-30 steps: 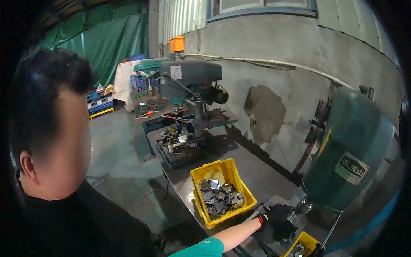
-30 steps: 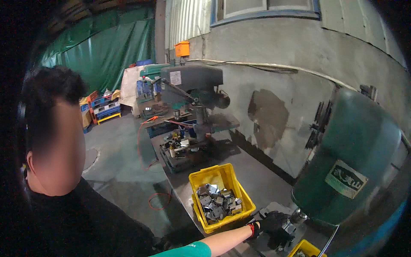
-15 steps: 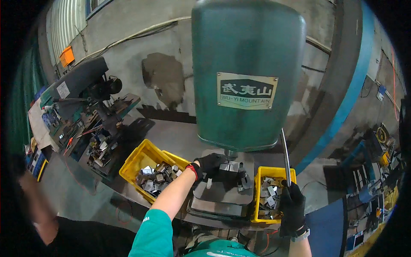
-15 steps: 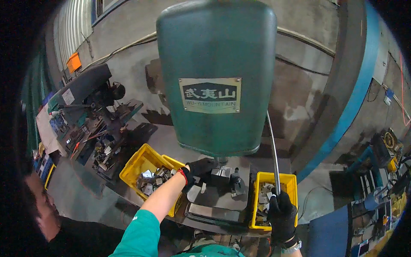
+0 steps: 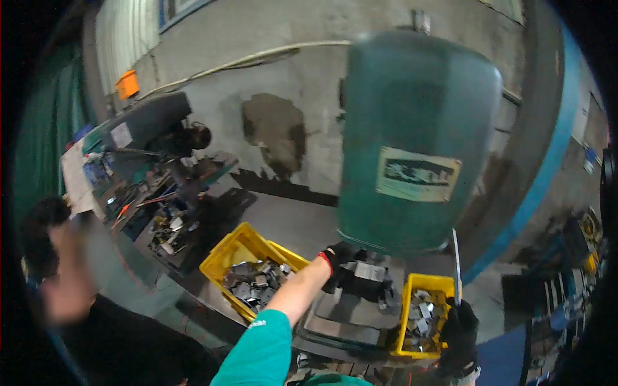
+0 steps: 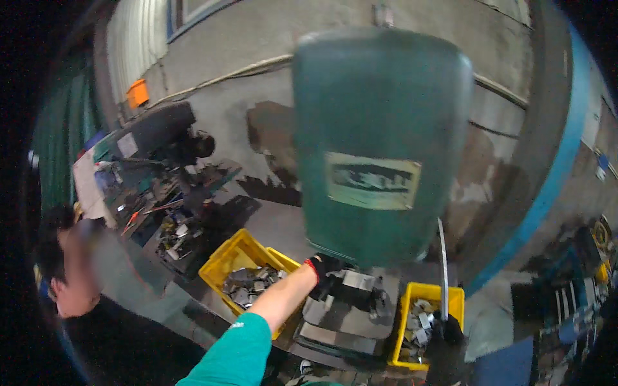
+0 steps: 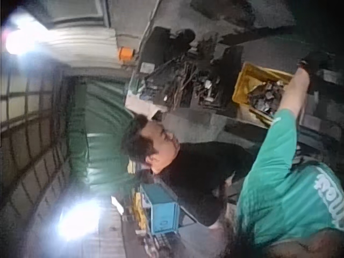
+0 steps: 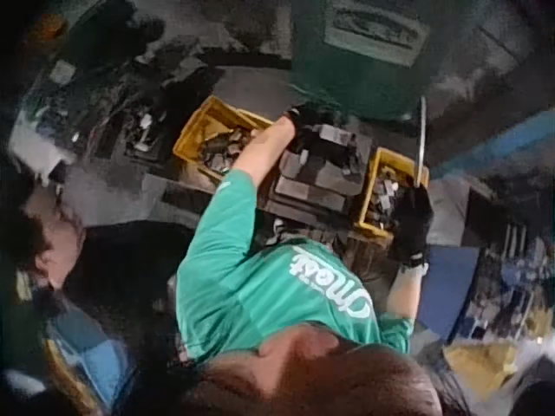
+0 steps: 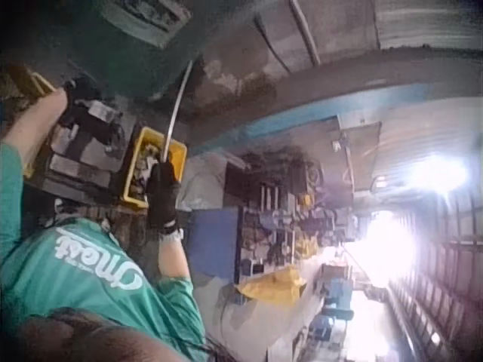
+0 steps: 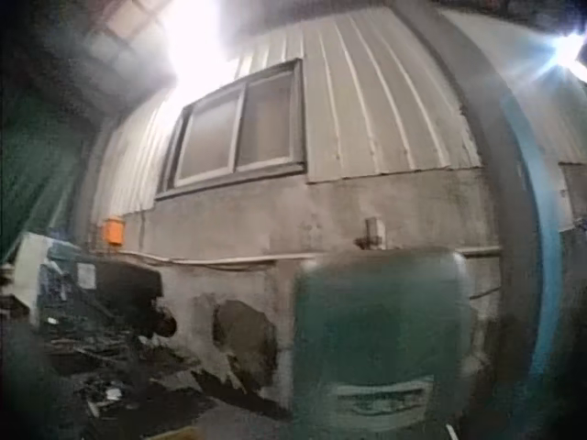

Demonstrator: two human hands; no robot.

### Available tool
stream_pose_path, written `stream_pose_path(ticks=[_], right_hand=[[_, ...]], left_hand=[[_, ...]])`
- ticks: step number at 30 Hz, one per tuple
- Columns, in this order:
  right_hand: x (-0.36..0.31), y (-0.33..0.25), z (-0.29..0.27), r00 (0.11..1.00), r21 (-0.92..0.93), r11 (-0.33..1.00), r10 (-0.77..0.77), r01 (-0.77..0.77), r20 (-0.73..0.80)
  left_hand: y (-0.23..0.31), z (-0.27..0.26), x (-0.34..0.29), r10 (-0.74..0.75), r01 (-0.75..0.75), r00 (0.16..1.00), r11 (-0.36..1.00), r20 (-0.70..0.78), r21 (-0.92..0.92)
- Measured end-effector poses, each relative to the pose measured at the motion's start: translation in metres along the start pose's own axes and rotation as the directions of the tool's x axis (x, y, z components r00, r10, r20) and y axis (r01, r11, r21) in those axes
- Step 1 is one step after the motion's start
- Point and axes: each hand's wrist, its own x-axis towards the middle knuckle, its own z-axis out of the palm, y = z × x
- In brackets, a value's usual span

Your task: Operating a metal fabrication machine to process metal components.

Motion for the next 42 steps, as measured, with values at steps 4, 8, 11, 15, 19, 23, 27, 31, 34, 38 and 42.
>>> stream_pose_path(ticks=[4,8,11,15,19,23,27,31,34,38,42], right_hand=[[0.003,0.005,-0.004,0.994,-0.04,0.997,-0.055,0.059,0.093],[-0.017,-0.027,0.006,0.998,-0.03,0.999,0.035,-0.033,0.049],[-0.016,-0.031,0.004,0.992,-0.035,0.999,-0.028,0.032,0.123],[-0.01,-0.003,-0.007,0.984,-0.025,0.986,-0.161,0.163,0.072],[-0.004,0.001,-0.009,0.98,-0.047,0.983,-0.173,0.178,0.102],[-0.001,0.005,-0.011,0.975,-0.054,0.98,-0.185,0.192,0.123],[-0.003,0.008,-0.016,0.972,-0.045,0.979,-0.192,0.2,0.134],[-0.004,0.009,-0.013,0.982,-0.001,0.988,-0.153,0.154,0.108],[0.005,0.012,-0.007,0.988,0.08,0.993,-0.096,0.086,0.119],[0.002,0.002,0.0,0.996,0.154,0.988,0.014,-0.028,0.09],[0.0,-0.002,0.003,0.997,0.116,0.993,-0.019,0.011,0.069]], left_hand=[[-0.029,-0.016,-0.013,0.333,-0.314,0.933,0.938,-0.139,0.146],[0.015,-0.019,-0.057,-0.027,0.007,0.998,0.951,-0.06,-0.309],[0.008,-0.017,-0.101,0.042,-0.048,0.999,0.824,-0.024,-0.564],[0.036,0.003,-0.145,0.09,-0.098,0.995,0.9,-0.039,-0.424],[0.029,0.018,-0.177,0.173,-0.23,0.966,0.914,-0.191,-0.335],[0.035,0.029,-0.188,-0.115,-0.036,0.984,0.612,-0.133,-0.79],[-0.016,0.028,-0.173,-0.073,0.012,0.991,0.877,-0.109,-0.48],[0.01,0.037,-0.156,-0.047,0.046,0.974,0.999,-0.22,-0.013],[-0.037,0.041,-0.138,0.656,-0.205,0.706,0.549,-0.266,0.81],[0.013,0.049,-0.144,0.705,-0.176,0.671,0.45,-0.228,0.875],[0.028,0.068,-0.141,0.697,-0.105,0.659,0.458,-0.283,0.883]])
